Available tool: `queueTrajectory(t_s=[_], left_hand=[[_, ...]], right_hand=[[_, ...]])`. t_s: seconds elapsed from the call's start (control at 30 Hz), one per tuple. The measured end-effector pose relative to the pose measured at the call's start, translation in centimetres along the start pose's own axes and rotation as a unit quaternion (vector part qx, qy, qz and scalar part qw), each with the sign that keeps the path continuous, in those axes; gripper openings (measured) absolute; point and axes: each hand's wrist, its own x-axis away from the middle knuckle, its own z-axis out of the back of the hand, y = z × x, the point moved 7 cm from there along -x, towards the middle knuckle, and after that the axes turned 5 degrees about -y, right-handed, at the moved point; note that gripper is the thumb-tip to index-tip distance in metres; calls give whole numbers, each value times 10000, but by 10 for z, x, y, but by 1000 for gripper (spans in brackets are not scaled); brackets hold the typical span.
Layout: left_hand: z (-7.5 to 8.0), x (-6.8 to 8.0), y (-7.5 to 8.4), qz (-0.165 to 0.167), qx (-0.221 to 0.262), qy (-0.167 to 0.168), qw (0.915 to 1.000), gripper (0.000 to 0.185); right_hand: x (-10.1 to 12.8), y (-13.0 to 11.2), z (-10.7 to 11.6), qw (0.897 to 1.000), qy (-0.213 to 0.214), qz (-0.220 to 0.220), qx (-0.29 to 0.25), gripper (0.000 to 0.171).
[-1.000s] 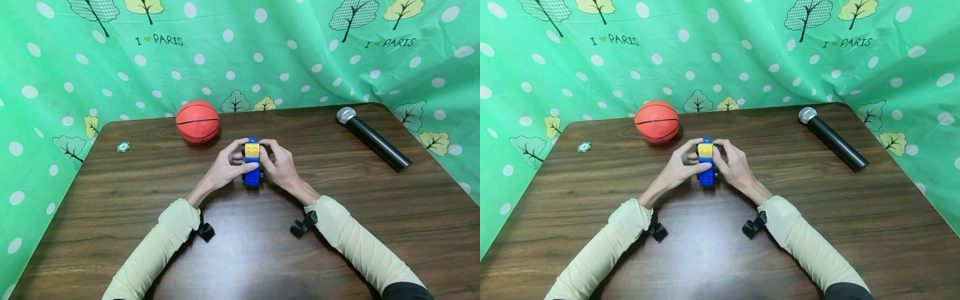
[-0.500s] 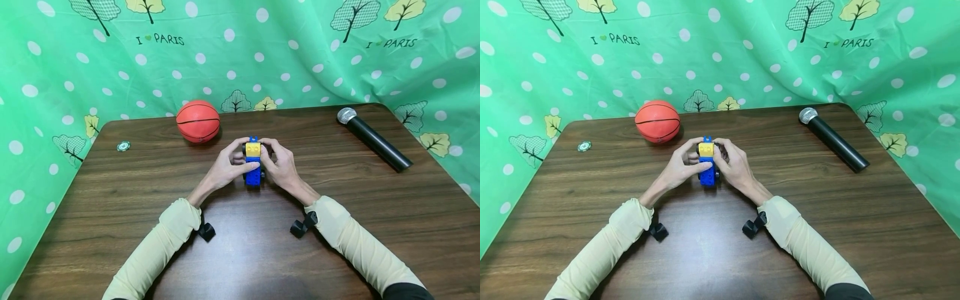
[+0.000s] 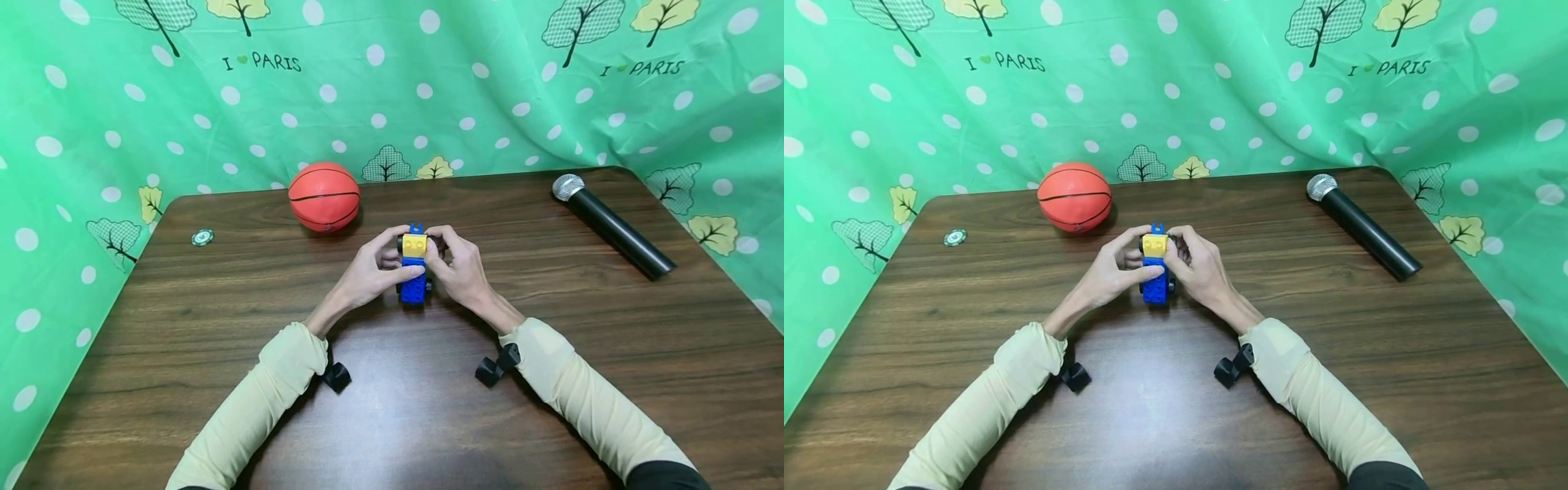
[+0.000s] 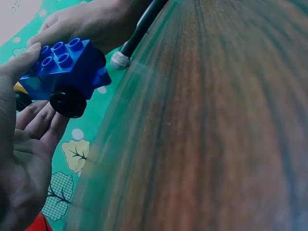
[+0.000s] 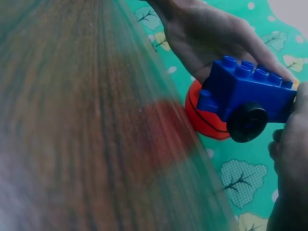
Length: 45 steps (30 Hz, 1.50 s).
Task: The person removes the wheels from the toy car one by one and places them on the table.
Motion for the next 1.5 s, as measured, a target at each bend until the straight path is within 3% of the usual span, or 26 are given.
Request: queueTrajectory(t_s=[0.23, 0.5, 1.03, 1.5], left_hand=[[0, 1, 0, 50, -19, -11, 10000, 63], [2, 0, 3, -109, -144, 78, 9998, 61], [3, -1, 8, 16, -747, 123, 9971, 63], [4, 0, 4, 115, -786, 52, 9968, 63]], right_hand=[[0, 0, 0, 10000, -81, -23, -14, 20], [-1, 0, 1, 9999, 96, -91, -78, 22], [2, 7, 2, 9940, 330, -817, -643, 15], [-1, 4, 0, 9979, -23, -634, -114, 16]])
